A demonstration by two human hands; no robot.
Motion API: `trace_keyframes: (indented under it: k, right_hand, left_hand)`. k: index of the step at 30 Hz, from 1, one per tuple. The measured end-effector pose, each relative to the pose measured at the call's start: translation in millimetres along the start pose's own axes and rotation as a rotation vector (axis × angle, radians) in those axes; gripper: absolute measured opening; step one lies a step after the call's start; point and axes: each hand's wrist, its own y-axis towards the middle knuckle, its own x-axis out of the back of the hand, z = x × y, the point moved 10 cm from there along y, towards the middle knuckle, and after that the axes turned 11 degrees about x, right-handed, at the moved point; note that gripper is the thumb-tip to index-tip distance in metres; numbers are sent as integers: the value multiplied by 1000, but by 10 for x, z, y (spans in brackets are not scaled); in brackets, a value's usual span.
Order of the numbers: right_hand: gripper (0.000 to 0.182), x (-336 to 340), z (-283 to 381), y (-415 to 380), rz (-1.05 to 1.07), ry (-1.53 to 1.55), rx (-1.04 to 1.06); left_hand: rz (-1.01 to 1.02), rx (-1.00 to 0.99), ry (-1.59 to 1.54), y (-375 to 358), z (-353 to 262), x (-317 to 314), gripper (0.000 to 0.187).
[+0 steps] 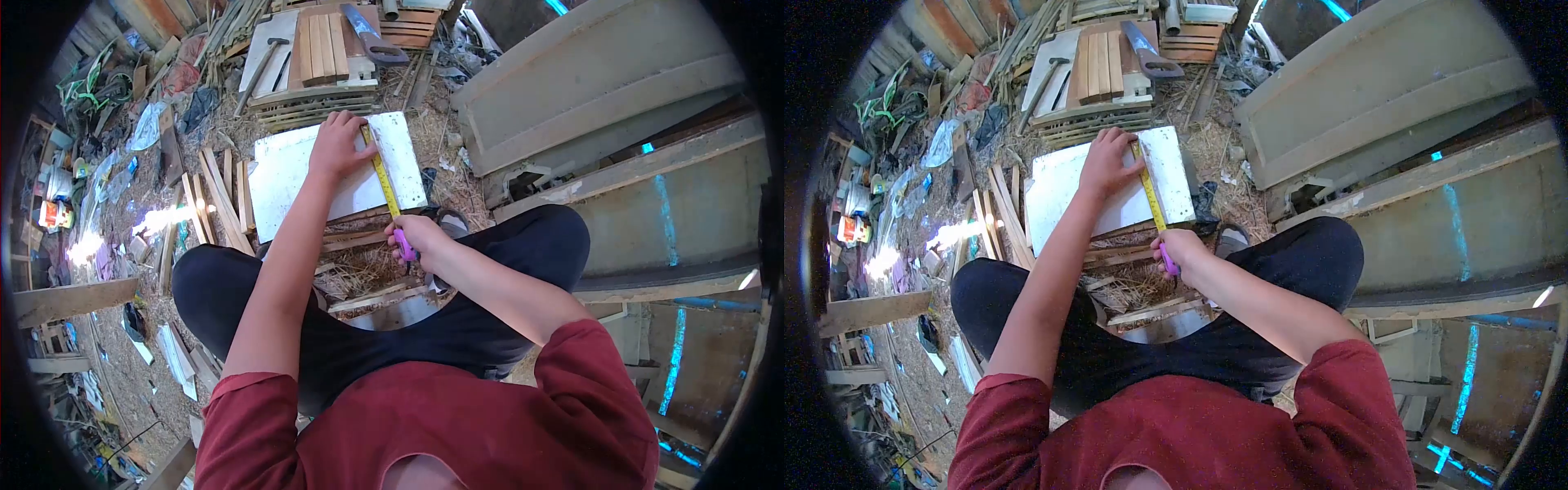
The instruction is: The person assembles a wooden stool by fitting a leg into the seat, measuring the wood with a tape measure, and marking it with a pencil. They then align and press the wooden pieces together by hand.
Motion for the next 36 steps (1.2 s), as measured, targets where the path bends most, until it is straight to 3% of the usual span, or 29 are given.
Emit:
trace_keyframes:
  k: [11,19,22,24,25,27,36]
  right_hand:
    - [20,12,-52,18,15,62,22]
    - [25,-34,6,-64,56,82,137]
    - [32,45,34,-75,-44,-132,244]
    - [62,88,59,-48,-79,-244,333]
    - [62,87,57,-56,-79,-245,330]
    - [36,58,57,-80,-59,-171,316]
    - [35,10,16,-67,-38,-66,273]
  left_hand:
    - [-2,-40,34,40,-27,-51,49]
    - [38,40,-60,115,191,-151,26]
    - [35,46,-26,120,197,-157,24]
    - [32,49,-19,120,191,-162,24]
    - [24,50,-11,118,190,-155,24]
    - [21,55,-7,115,189,-153,24]
    - [38,78,-30,125,190,-147,22]
